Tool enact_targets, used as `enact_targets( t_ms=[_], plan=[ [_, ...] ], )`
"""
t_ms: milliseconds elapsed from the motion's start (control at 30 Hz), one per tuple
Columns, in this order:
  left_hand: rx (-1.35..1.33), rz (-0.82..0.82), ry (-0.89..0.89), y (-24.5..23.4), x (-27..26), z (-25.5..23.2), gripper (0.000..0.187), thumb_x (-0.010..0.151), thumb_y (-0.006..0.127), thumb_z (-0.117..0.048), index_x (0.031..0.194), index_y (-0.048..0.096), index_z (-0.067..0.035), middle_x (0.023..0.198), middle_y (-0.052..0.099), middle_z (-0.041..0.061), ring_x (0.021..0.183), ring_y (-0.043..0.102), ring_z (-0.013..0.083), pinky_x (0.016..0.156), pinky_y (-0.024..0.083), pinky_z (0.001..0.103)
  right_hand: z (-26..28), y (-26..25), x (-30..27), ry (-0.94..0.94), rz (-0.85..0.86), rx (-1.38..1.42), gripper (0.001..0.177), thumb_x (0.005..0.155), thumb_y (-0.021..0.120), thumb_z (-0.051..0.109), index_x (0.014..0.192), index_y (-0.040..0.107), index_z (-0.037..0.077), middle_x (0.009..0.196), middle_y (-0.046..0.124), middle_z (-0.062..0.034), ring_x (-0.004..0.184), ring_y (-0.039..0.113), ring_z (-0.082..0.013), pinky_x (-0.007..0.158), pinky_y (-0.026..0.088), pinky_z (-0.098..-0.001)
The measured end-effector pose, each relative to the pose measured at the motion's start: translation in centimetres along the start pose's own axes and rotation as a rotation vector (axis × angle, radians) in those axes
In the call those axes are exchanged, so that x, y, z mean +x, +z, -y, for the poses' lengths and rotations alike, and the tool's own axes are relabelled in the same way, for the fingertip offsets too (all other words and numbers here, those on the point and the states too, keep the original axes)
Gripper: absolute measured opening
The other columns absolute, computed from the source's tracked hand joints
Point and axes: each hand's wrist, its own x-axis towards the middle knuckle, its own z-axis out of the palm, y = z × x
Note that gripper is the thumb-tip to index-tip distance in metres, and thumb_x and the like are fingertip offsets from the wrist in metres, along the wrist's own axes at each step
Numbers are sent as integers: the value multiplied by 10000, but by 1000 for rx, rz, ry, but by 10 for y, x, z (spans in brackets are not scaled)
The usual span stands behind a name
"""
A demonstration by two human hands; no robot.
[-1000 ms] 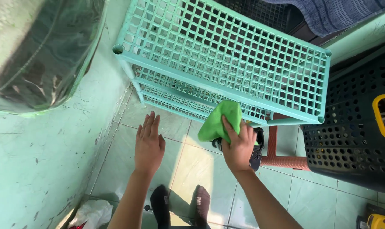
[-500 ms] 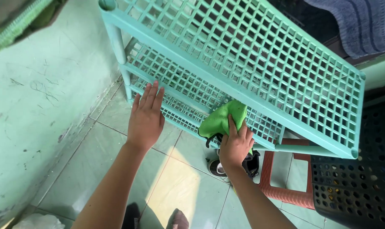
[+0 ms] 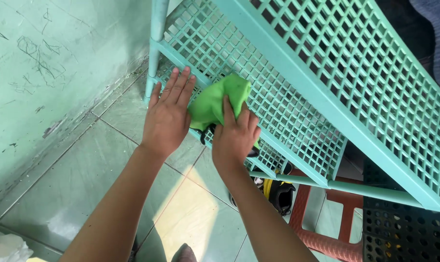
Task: The recorder is cleaning a shoe rack and several pairs of sneakers using a green cloth and organizing them on the rack.
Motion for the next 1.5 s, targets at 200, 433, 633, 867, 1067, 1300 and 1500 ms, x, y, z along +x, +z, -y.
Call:
enact_targets(
  t_ms=[200, 433, 633, 867, 1067, 1300, 1500],
  plan=[
    [91, 31, 54, -1, 19, 32, 666, 920, 542, 6, 1568, 418, -84, 1676, 344, 62, 1576, 274, 245, 1237, 256, 537, 12, 15, 25, 12, 0, 58, 564, 806, 663, 83, 1360, 679, 189, 1336, 585, -99, 1189, 518, -305, 966, 384, -447],
    [235, 160, 58, -1, 24, 26, 853, 821, 543, 19, 1598, 325, -258, 1681, 202, 71, 1562, 147, 242, 1206, 203, 580, -52, -6, -20, -62, -36, -52, 596, 806, 638, 30, 1377, 694, 189, 1304, 616, -103, 1106, 536, -295, 948, 390, -439],
    [279, 164, 55, -3, 25, 29, 872, 810, 529, 34, 1598, 307, -265, 1685, 201, 52, 1563, 154, 234, 1200, 206, 570, -114, -26, -61, 161, -54, -180, 564, 833, 609, 29, 1363, 705, 195, 1238, 616, -107, 1050, 520, -309, 941, 386, -451],
    [209, 71, 70, 0, 18, 29, 816, 826, 528, 36, 1585, 373, -220, 1688, 255, 60, 1552, 239, 218, 1217, 219, 566, -82, -15, -40, 297, -33, -215, 582, 801, 599, 56, 1350, 713, 216, 1216, 613, -104, 1102, 521, -319, 909, 383, -480],
    [187, 10, 69, 0, 20, 31, 749, 825, 521, 47, 1555, 436, -98, 1667, 363, 46, 1535, 319, 168, 1192, 263, 548, -12, 16, 26, 138, -5, -84, 566, 775, 629, 50, 1316, 717, 192, 1233, 626, -107, 1083, 552, -293, 902, 411, -462],
    [149, -12, 85, -7, 19, 30, 654, 893, 534, -1, 1538, 454, -71, 1643, 391, 45, 1523, 333, 169, 1166, 276, 568, 23, 21, 71, -37, 64, 72, 474, 808, 652, 92, 1260, 735, 210, 1317, 625, -74, 1117, 557, -279, 929, 401, -460],
    [274, -17, 98, -2, 17, 32, 728, 843, 528, 37, 1553, 461, -115, 1662, 388, 20, 1530, 337, 139, 1171, 302, 549, -65, 16, 32, 51, 6, -142, 437, 835, 634, 82, 1237, 749, 212, 1173, 668, -50, 1099, 576, -300, 922, 461, -478]
  ],
)
